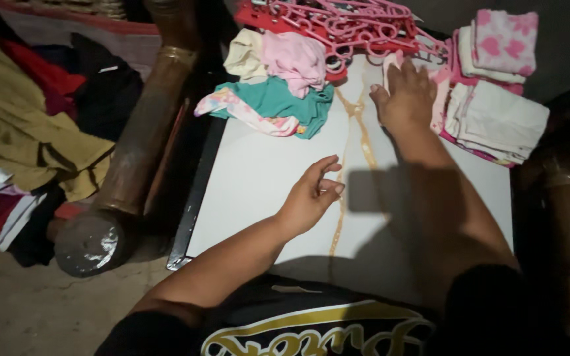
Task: The person folds several small garments on a table, including a pink baby shirt and a teal top. The person smooths each item, folds the sleeves and sides, and places the folded pieces into a growing stack.
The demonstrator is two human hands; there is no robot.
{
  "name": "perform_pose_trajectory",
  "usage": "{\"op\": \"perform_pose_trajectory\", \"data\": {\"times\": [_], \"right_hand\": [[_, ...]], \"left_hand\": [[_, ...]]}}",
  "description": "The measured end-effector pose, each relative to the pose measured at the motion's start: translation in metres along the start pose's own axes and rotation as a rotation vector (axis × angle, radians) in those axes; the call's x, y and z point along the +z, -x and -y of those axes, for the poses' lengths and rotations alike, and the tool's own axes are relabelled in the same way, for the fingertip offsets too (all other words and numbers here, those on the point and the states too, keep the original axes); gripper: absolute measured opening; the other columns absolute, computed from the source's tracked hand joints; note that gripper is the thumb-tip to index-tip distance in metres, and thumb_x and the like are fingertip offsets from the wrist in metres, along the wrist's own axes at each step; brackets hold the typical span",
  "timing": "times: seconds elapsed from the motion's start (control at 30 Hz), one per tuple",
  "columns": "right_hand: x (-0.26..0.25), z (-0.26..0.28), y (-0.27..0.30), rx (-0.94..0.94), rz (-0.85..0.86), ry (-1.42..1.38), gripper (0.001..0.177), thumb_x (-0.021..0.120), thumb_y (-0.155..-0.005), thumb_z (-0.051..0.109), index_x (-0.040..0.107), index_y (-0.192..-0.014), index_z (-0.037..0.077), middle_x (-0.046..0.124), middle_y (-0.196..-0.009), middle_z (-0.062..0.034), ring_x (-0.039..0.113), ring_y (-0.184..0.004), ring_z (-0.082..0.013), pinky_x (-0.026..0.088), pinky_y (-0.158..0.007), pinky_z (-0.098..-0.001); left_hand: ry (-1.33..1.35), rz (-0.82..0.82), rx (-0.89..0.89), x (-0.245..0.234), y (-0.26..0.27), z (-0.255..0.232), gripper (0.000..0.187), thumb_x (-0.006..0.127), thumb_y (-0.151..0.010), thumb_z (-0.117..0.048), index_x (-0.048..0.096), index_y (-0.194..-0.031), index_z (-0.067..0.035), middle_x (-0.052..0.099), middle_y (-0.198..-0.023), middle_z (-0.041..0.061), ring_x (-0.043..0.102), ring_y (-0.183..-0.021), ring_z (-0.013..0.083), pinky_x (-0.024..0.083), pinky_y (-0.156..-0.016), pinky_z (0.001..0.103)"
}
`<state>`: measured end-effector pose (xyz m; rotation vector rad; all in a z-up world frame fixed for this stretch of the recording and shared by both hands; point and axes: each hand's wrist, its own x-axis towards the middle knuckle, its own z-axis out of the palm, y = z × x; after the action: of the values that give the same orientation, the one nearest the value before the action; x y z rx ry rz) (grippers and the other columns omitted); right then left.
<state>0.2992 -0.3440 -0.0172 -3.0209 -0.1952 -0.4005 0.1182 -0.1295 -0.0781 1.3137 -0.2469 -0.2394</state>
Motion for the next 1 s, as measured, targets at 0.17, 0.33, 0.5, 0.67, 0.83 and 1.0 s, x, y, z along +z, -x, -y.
{"op": "perform_pose_trajectory", "data": {"times": [0.17,0.33,0.5,0.67,0.83,1.0], "right_hand": [[-0.001,0.071,0.031,0.027,0.061,-0.56,0.022,0.073,-0.097,0.03,0.076,-0.11,0.013,0.072,-0.111,-0.0097,0.071,-0.099,-0.0282,0.056,-0.091,-0.0389],[0.008,0.113,0.033,-0.223,-0.029,-0.524,0.037,0.082,-0.085,0.025,0.072,-0.115,0.006,0.065,-0.111,-0.0163,0.065,-0.093,-0.0341,0.053,-0.082,-0.0432],[0.008,0.113,0.025,-0.198,-0.069,-0.672,0.022,0.078,-0.09,0.017,0.072,-0.106,0.003,0.067,-0.103,-0.0132,0.066,-0.09,-0.0285,0.053,-0.078,-0.0381],[-0.022,0.073,0.05,0.034,0.276,-1.152,0.017,0.077,-0.093,0.015,0.069,-0.102,0.003,0.063,-0.087,-0.0035,0.058,-0.08,-0.0146,0.049,-0.068,-0.0275],[-0.058,0.035,0.086,0.111,0.378,-1.95,0.011,0.07,-0.103,0.014,0.065,-0.1,0.005,0.062,-0.088,-0.0044,0.059,-0.077,-0.0129,0.048,-0.065,-0.0266],[-0.058,0.029,0.079,-0.354,-0.095,-0.796,0.02,0.062,-0.087,-0.004,0.061,-0.106,0.001,0.061,-0.098,-0.0092,0.057,-0.084,-0.0201,0.045,-0.074,-0.0336]], "left_hand": [[0.105,-0.097,0.062,-0.002,0.0,0.005,0.059,0.058,-0.099,-0.002,0.035,-0.154,-0.005,0.054,-0.138,0.012,0.065,-0.1,0.013,0.059,-0.084,0.029],[0.157,-0.332,0.183,-0.005,-0.003,0.016,0.058,0.059,-0.1,-0.001,0.034,-0.153,-0.004,0.056,-0.129,0.013,0.067,-0.096,0.0143,0.056,-0.075,0.028],[0.25,-0.547,0.257,-0.01,-0.014,0.018,0.063,0.061,-0.101,-0.002,0.029,-0.155,-0.003,0.048,-0.139,0.014,0.061,-0.103,0.0172,0.057,-0.082,0.029],[0.249,-0.569,0.282,-0.012,-0.015,0.01,0.075,0.063,-0.097,-0.004,0.018,-0.157,-0.007,0.034,-0.151,0.013,0.052,-0.126,0.0209,0.053,-0.097,0.03],[-0.03,-0.59,0.227,-0.013,-0.008,0.0,0.086,0.074,-0.093,-0.01,0.021,-0.161,-0.01,0.027,-0.154,0.015,0.039,-0.137,0.0258,0.045,-0.109,0.037],[-0.409,-0.59,0.352,-0.008,-0.003,-0.009,0.071,0.081,-0.087,-0.01,0.047,-0.149,-0.009,0.026,-0.157,0.019,0.032,-0.146,0.0356,0.039,-0.116,0.042]]}}
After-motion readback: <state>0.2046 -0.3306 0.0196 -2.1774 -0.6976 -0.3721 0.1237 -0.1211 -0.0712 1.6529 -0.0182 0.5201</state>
